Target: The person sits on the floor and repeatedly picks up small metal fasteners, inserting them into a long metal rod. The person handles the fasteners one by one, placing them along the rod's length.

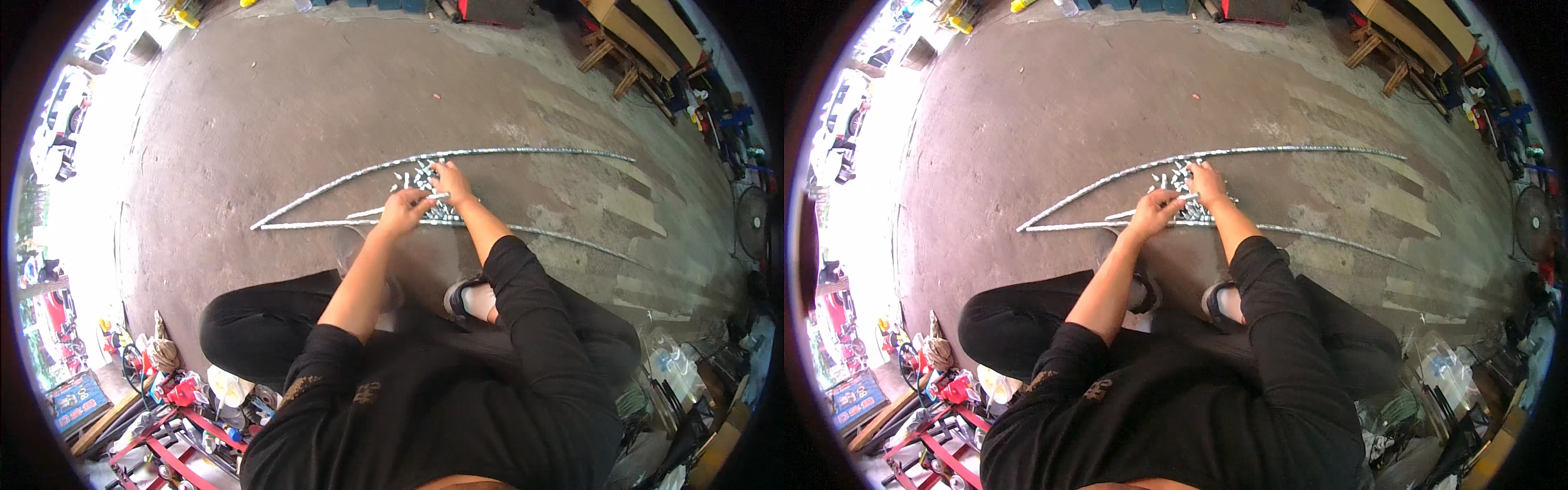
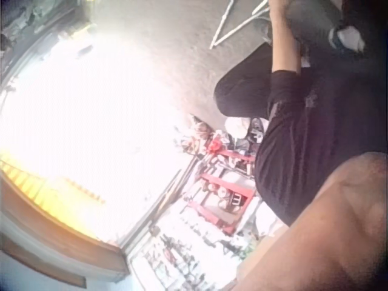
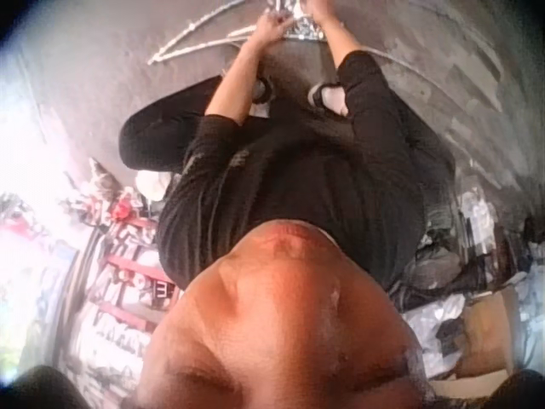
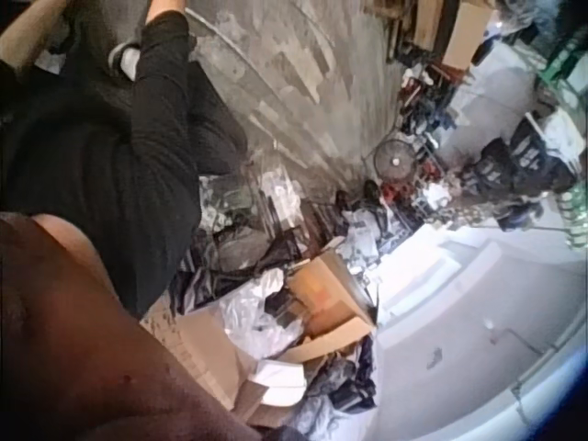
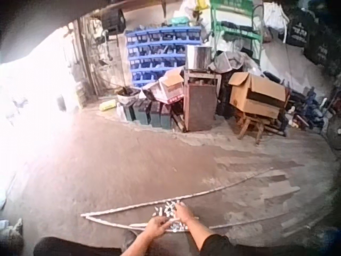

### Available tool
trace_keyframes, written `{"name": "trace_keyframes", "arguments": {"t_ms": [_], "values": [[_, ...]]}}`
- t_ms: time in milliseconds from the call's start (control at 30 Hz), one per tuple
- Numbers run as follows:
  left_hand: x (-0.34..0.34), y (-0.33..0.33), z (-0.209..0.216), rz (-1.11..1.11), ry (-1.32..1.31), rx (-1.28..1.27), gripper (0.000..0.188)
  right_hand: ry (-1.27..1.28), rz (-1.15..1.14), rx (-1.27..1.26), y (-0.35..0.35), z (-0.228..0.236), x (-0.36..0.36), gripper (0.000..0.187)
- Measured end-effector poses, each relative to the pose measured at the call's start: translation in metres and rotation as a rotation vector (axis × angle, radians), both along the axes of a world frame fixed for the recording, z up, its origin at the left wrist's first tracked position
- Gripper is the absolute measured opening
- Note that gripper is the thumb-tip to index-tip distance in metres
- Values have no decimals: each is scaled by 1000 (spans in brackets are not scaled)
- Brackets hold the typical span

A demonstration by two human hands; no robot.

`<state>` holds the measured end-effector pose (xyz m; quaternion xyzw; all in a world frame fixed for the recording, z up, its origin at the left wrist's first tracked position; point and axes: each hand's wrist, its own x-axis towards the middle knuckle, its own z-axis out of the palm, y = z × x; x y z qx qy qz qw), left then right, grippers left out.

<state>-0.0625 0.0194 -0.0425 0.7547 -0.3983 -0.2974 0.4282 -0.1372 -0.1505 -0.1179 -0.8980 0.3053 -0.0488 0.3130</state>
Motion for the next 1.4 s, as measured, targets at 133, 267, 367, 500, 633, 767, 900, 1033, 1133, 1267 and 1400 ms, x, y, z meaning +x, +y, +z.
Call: {"name": "trace_keyframes", "arguments": {"t_ms": [133,267,367,500,633,767,900,1033,1133,1267,1400], "values": [[13,-1,11,-138,-229,-14,27,175,-58,-38,10,0,17,31],[19,-2,7,-3,11,145,30,-201,-110,217,-3,-13,-5,30],[21,6,-12,6,-17,114,33,-413,-375,1023,0,27,-15,25],[12,-4,-28,72,136,71,32,-653,-331,1408,3,71,-44,26],[14,-9,-31,22,138,116,30,-579,-371,1089,21,81,-47,25],[11,-8,-24,45,79,76,30,-619,-375,1045,27,72,-48,22],[9,-5,-16,98,128,87,30,-622,-365,1059,37,76,-46,21],[12,-5,-18,126,217,83,32,-650,-324,998,43,79,-47,19],[6,-9,-10,107,246,100,34,-608,-329,916,35,71,-56,17],[4,-5,-9,81,166,107,35,-421,-359,861,31,84,-59,21],[8,-4,-23,55,47,54,35,-214,-361,654,31,89,-54,35]]}}
